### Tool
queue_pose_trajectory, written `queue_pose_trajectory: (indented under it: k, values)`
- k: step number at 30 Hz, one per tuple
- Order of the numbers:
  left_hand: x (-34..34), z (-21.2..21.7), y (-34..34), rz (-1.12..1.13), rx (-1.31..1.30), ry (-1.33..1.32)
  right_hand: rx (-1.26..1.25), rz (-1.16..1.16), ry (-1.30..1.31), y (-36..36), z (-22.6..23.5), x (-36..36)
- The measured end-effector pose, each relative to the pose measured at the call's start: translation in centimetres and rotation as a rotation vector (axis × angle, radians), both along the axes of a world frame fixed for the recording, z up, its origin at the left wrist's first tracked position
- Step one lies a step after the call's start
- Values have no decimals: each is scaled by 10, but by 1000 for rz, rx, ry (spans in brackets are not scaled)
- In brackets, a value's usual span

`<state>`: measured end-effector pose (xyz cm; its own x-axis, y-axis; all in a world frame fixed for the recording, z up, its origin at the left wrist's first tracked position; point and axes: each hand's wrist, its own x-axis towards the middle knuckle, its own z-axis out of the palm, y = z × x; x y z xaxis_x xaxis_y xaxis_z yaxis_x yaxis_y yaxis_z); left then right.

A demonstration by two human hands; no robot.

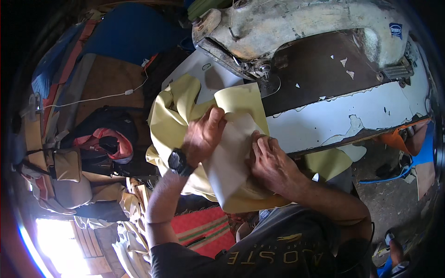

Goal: Cutting and preparing yellow fabric pieces using scissors at a sewing station.

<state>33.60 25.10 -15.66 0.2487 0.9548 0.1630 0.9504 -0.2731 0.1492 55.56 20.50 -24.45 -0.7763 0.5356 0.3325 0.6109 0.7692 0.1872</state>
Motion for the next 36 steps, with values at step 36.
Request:
queue_pose_trajectory:
  k: [36]
  values:
    - [16,-46,108,6,-244,-150,-133,-28,59,-7,11,-12]
